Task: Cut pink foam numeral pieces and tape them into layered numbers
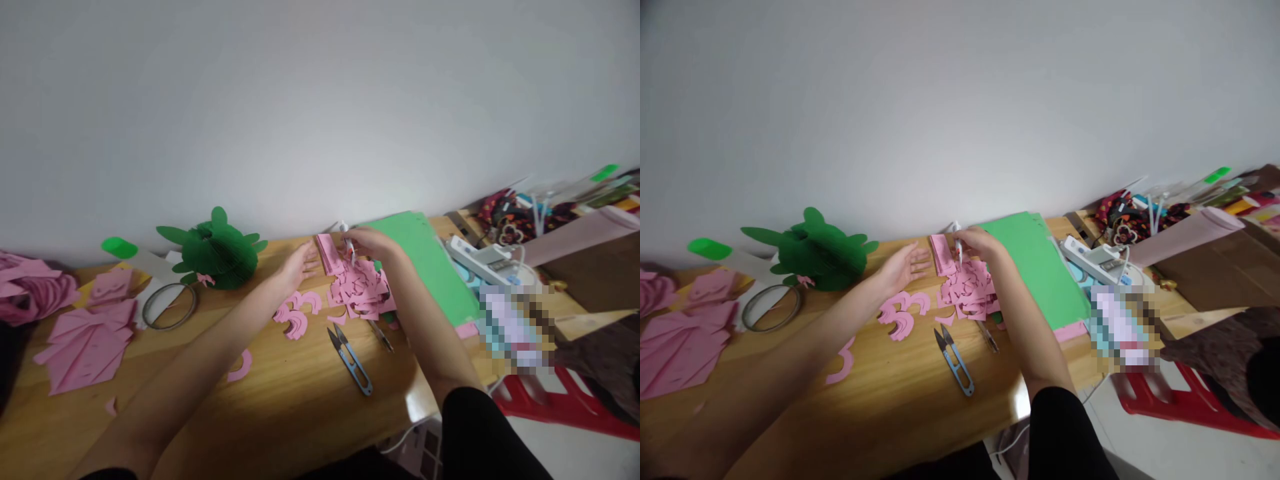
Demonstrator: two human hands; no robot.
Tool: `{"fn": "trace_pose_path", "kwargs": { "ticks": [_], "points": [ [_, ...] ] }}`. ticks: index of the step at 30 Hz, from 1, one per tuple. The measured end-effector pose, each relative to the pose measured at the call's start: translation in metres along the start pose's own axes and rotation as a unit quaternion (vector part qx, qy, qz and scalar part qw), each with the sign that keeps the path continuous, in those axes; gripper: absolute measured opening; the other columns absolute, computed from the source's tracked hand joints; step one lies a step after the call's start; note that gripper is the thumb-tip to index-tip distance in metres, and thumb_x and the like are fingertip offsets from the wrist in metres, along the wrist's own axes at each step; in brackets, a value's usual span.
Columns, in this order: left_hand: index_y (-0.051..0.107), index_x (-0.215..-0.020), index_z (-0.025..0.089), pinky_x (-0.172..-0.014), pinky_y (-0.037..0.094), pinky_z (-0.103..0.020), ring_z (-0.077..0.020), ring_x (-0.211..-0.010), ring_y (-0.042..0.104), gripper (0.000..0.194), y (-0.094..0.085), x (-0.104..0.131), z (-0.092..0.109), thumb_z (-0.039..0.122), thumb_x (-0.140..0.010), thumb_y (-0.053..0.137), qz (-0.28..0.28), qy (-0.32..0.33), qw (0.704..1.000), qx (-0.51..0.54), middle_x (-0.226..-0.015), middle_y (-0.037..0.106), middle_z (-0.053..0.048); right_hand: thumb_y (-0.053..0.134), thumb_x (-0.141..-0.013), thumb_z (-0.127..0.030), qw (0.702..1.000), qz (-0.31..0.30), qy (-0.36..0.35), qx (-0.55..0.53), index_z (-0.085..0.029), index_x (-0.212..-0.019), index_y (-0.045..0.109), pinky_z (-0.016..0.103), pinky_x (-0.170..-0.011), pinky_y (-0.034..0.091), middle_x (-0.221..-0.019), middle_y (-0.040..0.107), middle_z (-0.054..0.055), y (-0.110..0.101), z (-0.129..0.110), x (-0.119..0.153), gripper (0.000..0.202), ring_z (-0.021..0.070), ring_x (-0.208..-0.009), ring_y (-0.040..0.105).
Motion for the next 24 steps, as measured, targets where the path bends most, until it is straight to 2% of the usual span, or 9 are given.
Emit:
{"fn": "trace_pose_path", "kwargs": {
  "ticks": [5,9,14,18,21,24],
  "points": [
    [0.066,-0.122,0.018,-0.103,0.048,-0.038,-0.0269,-0.126,0.059,0.052,0.01,0.002,0.001,0.049,-0.097,0.033,-0.012,-0.026,0.999,0.03,-0.137,0.063,-0.013,0.061,-0.096,-0.033,0.999,-0.028,0.001,-0.029,-0.016,-0.122,0.061,0.041,-0.081,0.058,-0.119,0.065,0.01,0.006,0.001,-0.002,0.031,0.022,-0.098,0.067],
    [0.063,-0.125,0.017,-0.105,0.046,-0.038,-0.0272,-0.126,0.059,0.052,0.014,0.005,0.003,0.048,-0.097,0.033,-0.015,-0.03,0.999,0.032,-0.143,0.059,-0.012,0.061,-0.097,-0.033,0.999,-0.031,-0.008,-0.033,-0.014,-0.116,0.062,0.035,-0.072,0.059,-0.108,0.067,0.007,0.008,0.0,0.006,0.027,0.0179,-0.086,0.067],
    [0.064,-0.125,0.022,-0.107,0.044,-0.039,-0.0274,-0.133,0.053,0.048,0.016,0.002,0.004,0.049,-0.096,0.036,-0.012,-0.021,0.999,0.027,-0.141,0.061,-0.008,0.059,-0.098,-0.033,0.999,-0.022,-0.021,-0.027,-0.013,-0.105,0.064,0.027,-0.06,0.056,-0.092,0.067,0.003,0.009,-0.003,0.016,0.021,0.0124,-0.069,0.064],
    [0.063,-0.125,0.021,-0.109,0.043,-0.037,-0.0262,-0.133,0.054,0.048,0.017,0.007,0.004,0.048,-0.098,0.034,-0.016,-0.025,0.999,0.031,-0.144,0.058,-0.008,0.059,-0.097,-0.028,1.0,-0.004,-0.025,-0.01,-0.012,-0.086,0.064,0.023,-0.053,0.051,-0.072,0.064,-0.002,0.007,-0.003,0.021,0.019,0.0095,-0.056,0.059],
    [0.06,-0.128,0.017,-0.109,0.043,-0.036,-0.0255,-0.129,0.057,0.055,0.02,0.02,0.003,0.05,-0.099,0.028,-0.024,-0.04,0.998,0.041,-0.144,0.058,-0.012,0.058,-0.095,-0.019,1.0,-0.006,-0.028,0.003,-0.014,-0.067,0.059,0.021,-0.049,0.048,-0.055,0.058,-0.002,0.008,0.0,0.028,0.028,0.0101,-0.05,0.056],
    [0.055,-0.135,0.013,-0.109,0.043,-0.036,-0.0255,-0.13,0.057,0.061,0.025,0.032,0.002,0.054,-0.099,0.026,-0.03,-0.054,0.997,0.052,-0.142,0.058,-0.015,0.06,-0.09,-0.016,0.999,-0.005,-0.032,0.013,-0.016,-0.061,0.057,0.02,-0.049,0.048,-0.05,0.057,-0.001,0.009,0.004,0.034,0.029,0.0117,-0.05,0.057]
  ]
}}
Point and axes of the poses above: each hand's wrist, its own x-axis away from the middle knuckle, its own y-axis out of the palm, z = x × y, the point moved 7 cm from there along -x, towards the middle knuckle
